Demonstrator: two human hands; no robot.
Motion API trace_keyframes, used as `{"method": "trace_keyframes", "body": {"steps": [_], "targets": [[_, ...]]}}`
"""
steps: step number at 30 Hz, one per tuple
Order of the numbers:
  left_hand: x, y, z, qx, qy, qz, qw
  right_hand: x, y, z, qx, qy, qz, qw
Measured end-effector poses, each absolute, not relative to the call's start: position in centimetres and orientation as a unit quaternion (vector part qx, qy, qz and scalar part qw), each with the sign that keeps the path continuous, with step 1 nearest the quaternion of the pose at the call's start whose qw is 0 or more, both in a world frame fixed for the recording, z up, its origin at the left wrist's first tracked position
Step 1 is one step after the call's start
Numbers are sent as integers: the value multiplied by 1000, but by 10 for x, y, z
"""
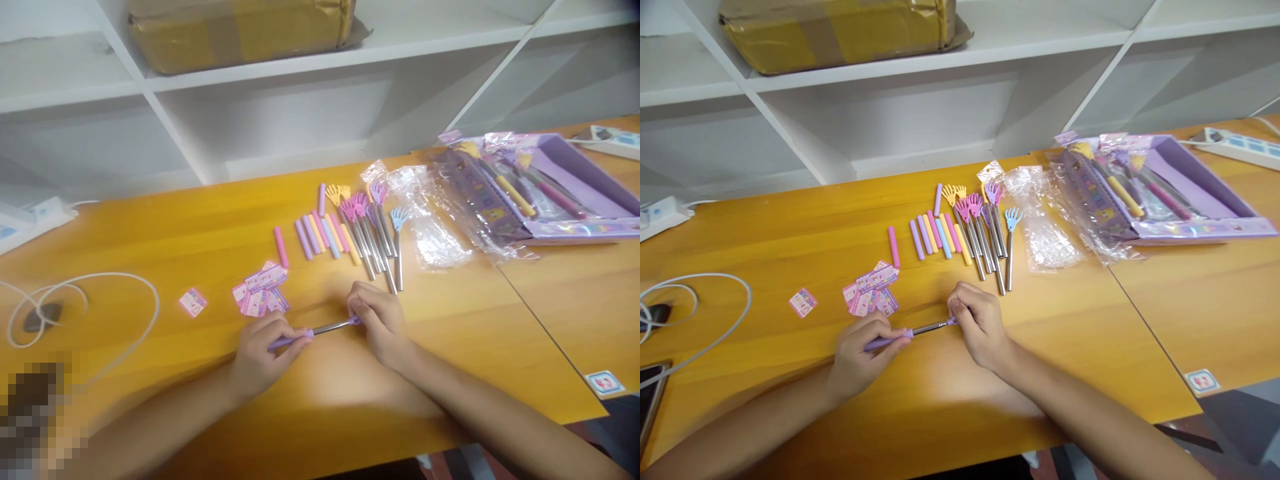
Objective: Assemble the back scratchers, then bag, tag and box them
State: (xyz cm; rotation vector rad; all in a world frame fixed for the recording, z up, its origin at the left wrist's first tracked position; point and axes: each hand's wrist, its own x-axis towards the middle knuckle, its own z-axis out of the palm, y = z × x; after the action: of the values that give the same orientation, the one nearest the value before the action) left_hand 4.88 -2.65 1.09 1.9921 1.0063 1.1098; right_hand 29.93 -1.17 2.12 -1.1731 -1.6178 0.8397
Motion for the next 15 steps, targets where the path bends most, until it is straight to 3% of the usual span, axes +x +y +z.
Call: {"method": "trace_keyframes", "body": {"steps": [12,15], "targets": [[49,-18,11,726,416,398,376,307,0,26,-506,-683,315,423],[48,-15,10,709,424,386,410,314,4,31,-524,-629,355,452]]}}
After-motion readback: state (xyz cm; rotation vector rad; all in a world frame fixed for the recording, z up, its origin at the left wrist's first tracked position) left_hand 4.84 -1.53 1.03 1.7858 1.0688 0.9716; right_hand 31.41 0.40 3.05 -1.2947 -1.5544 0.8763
